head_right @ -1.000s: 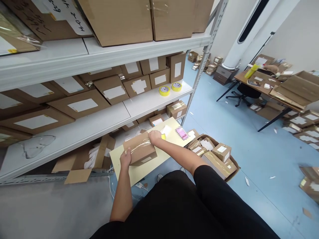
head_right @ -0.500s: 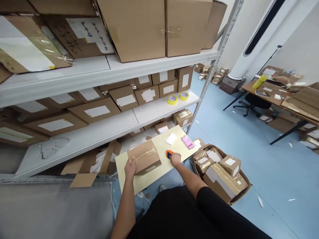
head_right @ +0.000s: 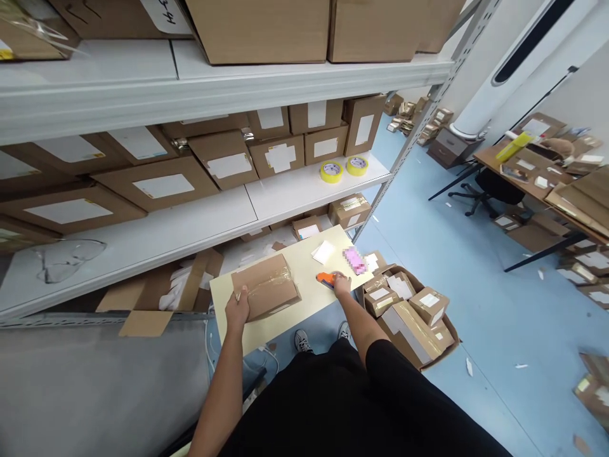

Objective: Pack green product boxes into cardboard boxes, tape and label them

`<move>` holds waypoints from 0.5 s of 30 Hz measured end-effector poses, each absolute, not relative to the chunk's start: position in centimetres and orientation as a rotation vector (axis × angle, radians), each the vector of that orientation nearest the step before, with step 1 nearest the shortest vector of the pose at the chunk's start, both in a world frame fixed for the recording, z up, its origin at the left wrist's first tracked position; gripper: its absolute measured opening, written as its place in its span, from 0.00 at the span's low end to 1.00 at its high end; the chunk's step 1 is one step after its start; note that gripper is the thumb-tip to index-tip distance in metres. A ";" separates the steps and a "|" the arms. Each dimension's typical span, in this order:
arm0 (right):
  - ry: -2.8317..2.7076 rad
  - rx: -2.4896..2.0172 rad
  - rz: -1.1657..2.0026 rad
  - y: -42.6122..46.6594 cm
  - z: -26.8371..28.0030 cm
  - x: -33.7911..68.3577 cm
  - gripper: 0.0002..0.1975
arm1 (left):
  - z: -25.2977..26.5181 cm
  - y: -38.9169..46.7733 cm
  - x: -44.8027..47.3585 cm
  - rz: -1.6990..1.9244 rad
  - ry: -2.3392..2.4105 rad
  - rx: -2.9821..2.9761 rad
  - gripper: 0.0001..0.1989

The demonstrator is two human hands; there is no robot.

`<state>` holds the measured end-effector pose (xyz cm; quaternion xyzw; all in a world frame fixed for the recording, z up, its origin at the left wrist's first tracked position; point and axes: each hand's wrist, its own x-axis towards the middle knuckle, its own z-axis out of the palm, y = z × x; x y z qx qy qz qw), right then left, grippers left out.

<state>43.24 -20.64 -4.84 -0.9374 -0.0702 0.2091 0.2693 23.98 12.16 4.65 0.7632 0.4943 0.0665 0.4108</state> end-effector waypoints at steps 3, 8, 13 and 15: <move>-0.134 -2.451 0.540 -21.0 -3.8 42.7 0.18 | 4.8 12.0 23.9 0.163 1.239 1.907 0.27; -0.212 -2.011 0.464 -15.9 -0.5 39.3 0.24 | 4.7 11.8 23.7 0.184 1.212 1.909 0.29; -0.370 -1.622 0.599 -9.6 3.2 35.6 0.29 | 5.1 11.8 23.4 0.205 1.207 1.863 0.28; -0.350 -1.605 0.621 -9.0 4.4 35.1 0.28 | 5.0 11.3 23.1 0.254 1.184 1.829 0.27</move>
